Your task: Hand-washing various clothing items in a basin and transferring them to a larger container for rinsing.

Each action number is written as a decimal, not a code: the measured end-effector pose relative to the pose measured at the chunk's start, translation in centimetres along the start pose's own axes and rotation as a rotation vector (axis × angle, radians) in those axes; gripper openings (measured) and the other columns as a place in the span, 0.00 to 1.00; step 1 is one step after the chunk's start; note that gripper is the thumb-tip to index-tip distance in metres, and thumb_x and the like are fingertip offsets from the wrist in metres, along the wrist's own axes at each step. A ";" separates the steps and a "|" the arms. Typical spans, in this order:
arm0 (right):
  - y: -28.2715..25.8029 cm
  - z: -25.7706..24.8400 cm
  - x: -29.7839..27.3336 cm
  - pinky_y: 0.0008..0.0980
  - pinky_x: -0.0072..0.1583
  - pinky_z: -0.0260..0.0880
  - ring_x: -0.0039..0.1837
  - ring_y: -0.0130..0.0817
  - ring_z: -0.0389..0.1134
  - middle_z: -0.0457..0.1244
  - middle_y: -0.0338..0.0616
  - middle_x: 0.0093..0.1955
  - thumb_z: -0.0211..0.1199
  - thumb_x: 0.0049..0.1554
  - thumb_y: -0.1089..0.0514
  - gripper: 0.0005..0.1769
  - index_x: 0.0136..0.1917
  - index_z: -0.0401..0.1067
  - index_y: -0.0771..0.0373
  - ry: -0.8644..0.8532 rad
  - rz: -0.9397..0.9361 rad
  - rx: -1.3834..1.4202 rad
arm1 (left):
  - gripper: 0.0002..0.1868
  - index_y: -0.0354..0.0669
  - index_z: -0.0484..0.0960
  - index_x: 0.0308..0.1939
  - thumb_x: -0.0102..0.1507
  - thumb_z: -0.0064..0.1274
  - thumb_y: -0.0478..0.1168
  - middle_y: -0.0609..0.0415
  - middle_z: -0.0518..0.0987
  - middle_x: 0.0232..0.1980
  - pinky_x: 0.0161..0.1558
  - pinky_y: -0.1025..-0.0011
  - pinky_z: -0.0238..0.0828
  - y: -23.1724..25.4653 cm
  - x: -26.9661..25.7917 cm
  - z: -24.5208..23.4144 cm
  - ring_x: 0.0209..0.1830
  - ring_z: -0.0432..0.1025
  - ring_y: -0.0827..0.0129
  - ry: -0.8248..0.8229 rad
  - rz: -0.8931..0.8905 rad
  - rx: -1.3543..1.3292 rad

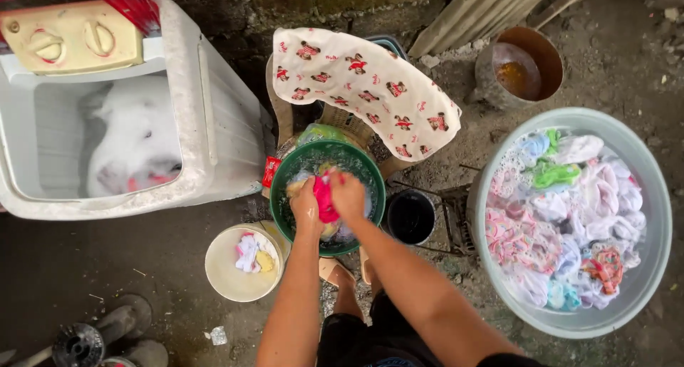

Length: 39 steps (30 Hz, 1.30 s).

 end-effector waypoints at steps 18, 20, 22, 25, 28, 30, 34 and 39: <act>3.5 -0.6 0.8 0.43 0.79 0.48 0.78 0.49 0.56 0.60 0.54 0.74 0.60 0.59 0.45 0.30 0.72 0.70 0.57 0.003 0.319 0.339 | 0.37 0.30 0.76 0.65 0.66 0.46 0.60 0.39 0.64 0.72 0.71 0.49 0.57 3.6 -5.4 -2.7 0.71 0.63 0.41 -0.201 0.086 0.442; 1.4 -0.2 -1.3 0.44 0.74 0.55 0.69 0.42 0.60 0.64 0.45 0.66 0.63 0.58 0.41 0.24 0.64 0.76 0.52 -0.052 0.405 0.838 | 0.47 0.29 0.75 0.65 0.62 0.50 0.70 0.31 0.68 0.70 0.73 0.49 0.53 3.4 -7.4 -2.9 0.73 0.60 0.39 -0.225 -0.093 -0.124; -1.0 -1.3 -3.7 0.44 0.70 0.59 0.66 0.42 0.62 0.64 0.46 0.64 0.65 0.58 0.41 0.25 0.64 0.75 0.53 -0.071 0.390 0.828 | 0.47 0.31 0.74 0.67 0.63 0.47 0.71 0.33 0.67 0.72 0.73 0.50 0.53 4.0 -6.8 -3.3 0.74 0.60 0.42 -0.147 -0.195 -0.222; 0.5 -0.4 -4.0 0.35 0.46 0.65 0.46 0.37 0.65 0.65 0.45 0.47 0.70 0.57 0.42 0.19 0.56 0.76 0.53 -0.053 0.260 0.587 | 0.45 0.38 0.77 0.65 0.60 0.46 0.72 0.38 0.72 0.69 0.70 0.53 0.57 -0.4 -1.2 -1.0 0.72 0.64 0.46 -0.038 -0.372 -0.249; 3.1 0.9 -0.8 0.30 0.33 0.65 0.33 0.32 0.64 0.65 0.45 0.30 0.71 0.53 0.55 0.07 0.40 0.76 0.58 0.055 -0.006 0.426 | 0.43 0.42 0.81 0.61 0.58 0.48 0.72 0.41 0.78 0.64 0.68 0.55 0.60 -1.7 0.1 0.3 0.68 0.69 0.48 -0.030 -0.403 -0.164; 3.0 1.1 2.9 0.33 0.39 0.63 0.36 0.31 0.61 0.64 0.46 0.28 0.68 0.51 0.67 0.06 0.33 0.74 0.64 0.123 -0.156 0.488 | 0.42 0.40 0.81 0.59 0.58 0.48 0.71 0.40 0.79 0.61 0.67 0.55 0.61 -0.2 -0.8 -0.1 0.68 0.69 0.48 -0.045 -0.361 -0.159; 4.1 -0.5 6.8 0.55 0.67 0.64 0.70 0.48 0.65 0.63 0.37 0.68 0.52 0.56 0.19 0.35 0.65 0.70 0.41 -0.183 0.136 -0.404 | 0.45 0.39 0.74 0.64 0.59 0.50 0.73 0.35 0.77 0.61 0.68 0.53 0.62 -4.7 2.7 0.5 0.68 0.69 0.46 -0.102 -0.178 -0.006; 4.3 -0.5 3.3 0.67 0.72 0.54 0.76 0.59 0.55 0.46 0.37 0.81 0.55 0.62 0.45 0.29 0.75 0.56 0.35 -0.320 -0.101 -0.630 | 0.36 0.47 0.62 0.71 0.66 0.49 0.62 0.38 0.74 0.66 0.69 0.53 0.61 -10.9 8.3 3.5 0.70 0.67 0.48 -0.085 -0.065 0.394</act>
Point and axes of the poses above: each hand's wrist, its own x-axis towards the middle knuckle, its own z-axis out of the palm, y = z × x, the point moved 1 cm from there along x, towards the middle knuckle
